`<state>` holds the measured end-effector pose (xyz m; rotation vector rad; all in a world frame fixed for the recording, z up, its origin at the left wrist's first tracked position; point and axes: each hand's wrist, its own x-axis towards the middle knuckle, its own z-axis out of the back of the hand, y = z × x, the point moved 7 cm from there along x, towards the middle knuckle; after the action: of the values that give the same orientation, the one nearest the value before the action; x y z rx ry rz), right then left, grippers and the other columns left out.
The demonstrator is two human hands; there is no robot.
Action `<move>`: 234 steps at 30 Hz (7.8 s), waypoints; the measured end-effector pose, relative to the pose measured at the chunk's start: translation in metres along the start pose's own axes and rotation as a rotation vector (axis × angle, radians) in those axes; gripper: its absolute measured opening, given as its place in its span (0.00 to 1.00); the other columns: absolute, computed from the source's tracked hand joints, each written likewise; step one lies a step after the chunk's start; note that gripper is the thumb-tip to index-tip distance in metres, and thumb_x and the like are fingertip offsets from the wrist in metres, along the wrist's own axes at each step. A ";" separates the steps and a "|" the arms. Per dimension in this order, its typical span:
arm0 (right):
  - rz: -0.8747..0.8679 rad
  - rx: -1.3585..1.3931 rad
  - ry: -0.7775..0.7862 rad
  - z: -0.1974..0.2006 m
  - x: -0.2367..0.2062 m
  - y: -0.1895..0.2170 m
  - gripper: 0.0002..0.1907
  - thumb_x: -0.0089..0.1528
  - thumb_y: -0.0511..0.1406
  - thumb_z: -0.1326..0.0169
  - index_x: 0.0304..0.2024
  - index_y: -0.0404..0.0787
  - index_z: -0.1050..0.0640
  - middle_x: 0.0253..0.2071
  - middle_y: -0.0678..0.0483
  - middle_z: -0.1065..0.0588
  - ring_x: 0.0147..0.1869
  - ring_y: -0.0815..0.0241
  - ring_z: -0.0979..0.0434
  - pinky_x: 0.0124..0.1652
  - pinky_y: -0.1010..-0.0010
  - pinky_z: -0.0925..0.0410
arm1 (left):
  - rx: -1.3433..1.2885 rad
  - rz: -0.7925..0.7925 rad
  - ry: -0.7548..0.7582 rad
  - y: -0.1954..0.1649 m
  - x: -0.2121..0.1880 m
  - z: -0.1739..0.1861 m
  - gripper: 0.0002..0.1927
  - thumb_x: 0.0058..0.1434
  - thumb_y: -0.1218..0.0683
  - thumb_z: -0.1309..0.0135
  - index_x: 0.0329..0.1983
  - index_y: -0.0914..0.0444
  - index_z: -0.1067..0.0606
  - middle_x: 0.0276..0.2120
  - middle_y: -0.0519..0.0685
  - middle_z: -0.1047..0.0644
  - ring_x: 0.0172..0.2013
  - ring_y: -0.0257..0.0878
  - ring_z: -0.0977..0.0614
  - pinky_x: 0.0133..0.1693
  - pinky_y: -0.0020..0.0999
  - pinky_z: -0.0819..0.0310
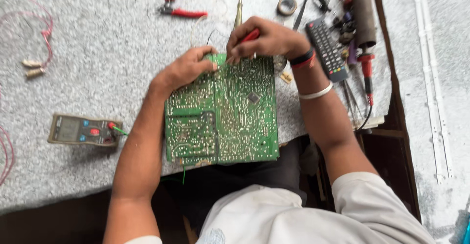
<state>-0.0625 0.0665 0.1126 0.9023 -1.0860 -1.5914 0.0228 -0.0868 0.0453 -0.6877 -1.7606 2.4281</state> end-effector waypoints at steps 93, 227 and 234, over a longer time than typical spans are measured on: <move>0.330 -0.258 0.004 -0.001 -0.002 0.010 0.09 0.74 0.37 0.41 0.47 0.37 0.17 0.40 0.52 0.18 0.41 0.66 0.17 0.40 0.78 0.25 | -0.091 -0.178 0.040 0.009 0.003 0.000 0.23 0.57 0.56 0.53 0.56 0.66 0.27 0.34 0.43 0.26 0.32 0.29 0.26 0.35 0.26 0.29; 0.061 -0.086 -0.086 0.005 -0.012 0.010 0.18 0.63 0.47 0.39 0.42 0.39 0.16 0.35 0.56 0.18 0.38 0.66 0.19 0.38 0.73 0.27 | -0.311 0.052 0.050 -0.007 -0.003 -0.015 0.25 0.58 0.54 0.40 0.57 0.65 0.30 0.37 0.46 0.21 0.34 0.31 0.20 0.37 0.27 0.24; -0.019 -0.064 -0.165 0.005 -0.006 0.007 0.22 0.63 0.51 0.40 0.37 0.38 0.17 0.30 0.58 0.19 0.35 0.69 0.17 0.35 0.75 0.26 | -0.231 0.059 0.019 -0.013 -0.006 -0.015 0.25 0.59 0.51 0.38 0.56 0.64 0.28 0.37 0.46 0.21 0.34 0.30 0.20 0.37 0.26 0.24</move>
<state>-0.0640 0.0724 0.1209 0.7505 -1.1359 -1.7304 0.0308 -0.0710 0.0557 -0.7904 -2.0628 2.2662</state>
